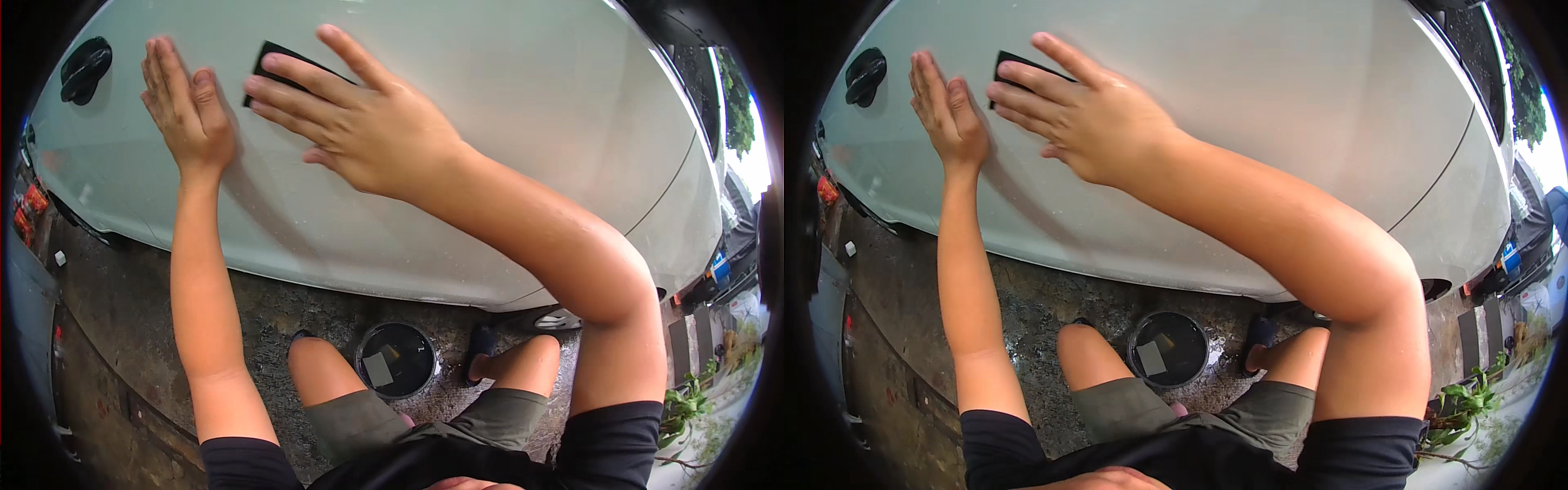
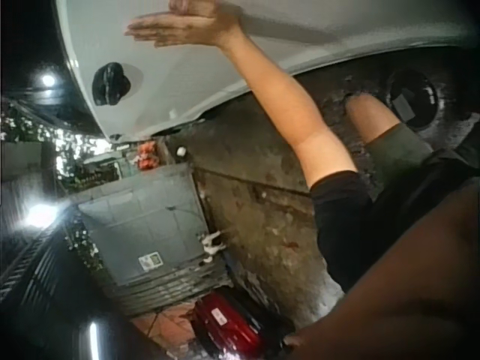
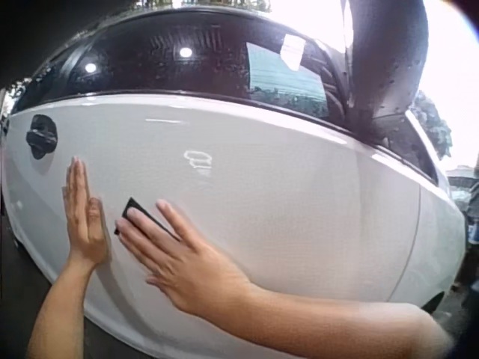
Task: The person wets a car door panel with water from a bucket and sands the surface using sandpaper.
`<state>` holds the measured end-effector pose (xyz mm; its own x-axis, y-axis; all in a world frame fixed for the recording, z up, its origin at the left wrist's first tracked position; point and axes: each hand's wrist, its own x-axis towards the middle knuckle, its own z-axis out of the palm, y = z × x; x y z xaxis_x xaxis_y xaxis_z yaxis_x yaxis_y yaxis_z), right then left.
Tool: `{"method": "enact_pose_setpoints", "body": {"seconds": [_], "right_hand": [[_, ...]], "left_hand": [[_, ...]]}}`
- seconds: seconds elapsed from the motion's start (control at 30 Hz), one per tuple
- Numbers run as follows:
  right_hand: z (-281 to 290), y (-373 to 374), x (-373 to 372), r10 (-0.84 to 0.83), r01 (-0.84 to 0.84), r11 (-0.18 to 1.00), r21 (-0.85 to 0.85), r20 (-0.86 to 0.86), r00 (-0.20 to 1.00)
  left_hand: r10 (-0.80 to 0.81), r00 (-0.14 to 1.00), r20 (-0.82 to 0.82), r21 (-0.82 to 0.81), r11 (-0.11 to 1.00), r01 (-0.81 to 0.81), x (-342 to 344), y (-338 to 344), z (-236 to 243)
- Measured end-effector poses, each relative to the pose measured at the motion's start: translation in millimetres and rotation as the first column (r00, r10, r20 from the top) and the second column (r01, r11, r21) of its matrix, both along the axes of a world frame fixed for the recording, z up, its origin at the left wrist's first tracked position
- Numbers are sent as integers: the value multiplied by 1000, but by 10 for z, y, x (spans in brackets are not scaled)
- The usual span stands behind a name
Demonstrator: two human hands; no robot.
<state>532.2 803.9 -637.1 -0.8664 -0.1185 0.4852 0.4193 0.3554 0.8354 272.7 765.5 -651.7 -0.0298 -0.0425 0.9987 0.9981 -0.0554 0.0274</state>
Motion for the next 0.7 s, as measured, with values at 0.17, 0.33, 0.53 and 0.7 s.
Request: {"method": "enact_pose_setpoints", "body": {"seconds": [0.17,0.33,0.53,0.7], "right_hand": [[-519,213,1802,-202,238,940,-244,162,966],[-774,311,3028,-313,324,900,-293,83,946],[-187,-115,232,-37,52,994,-98,148,988],[-312,-67,576,-87,108,990,-94,202,975]], "left_hand": [[89,996,-11,-18,996,-89,-160,-239,-18],[100,992,79,-56,994,-96,78,-34,31],[99,994,54,-64,993,-96,42,-120,13],[122,991,48,-83,990,-118,-121,-156,-97]]}}
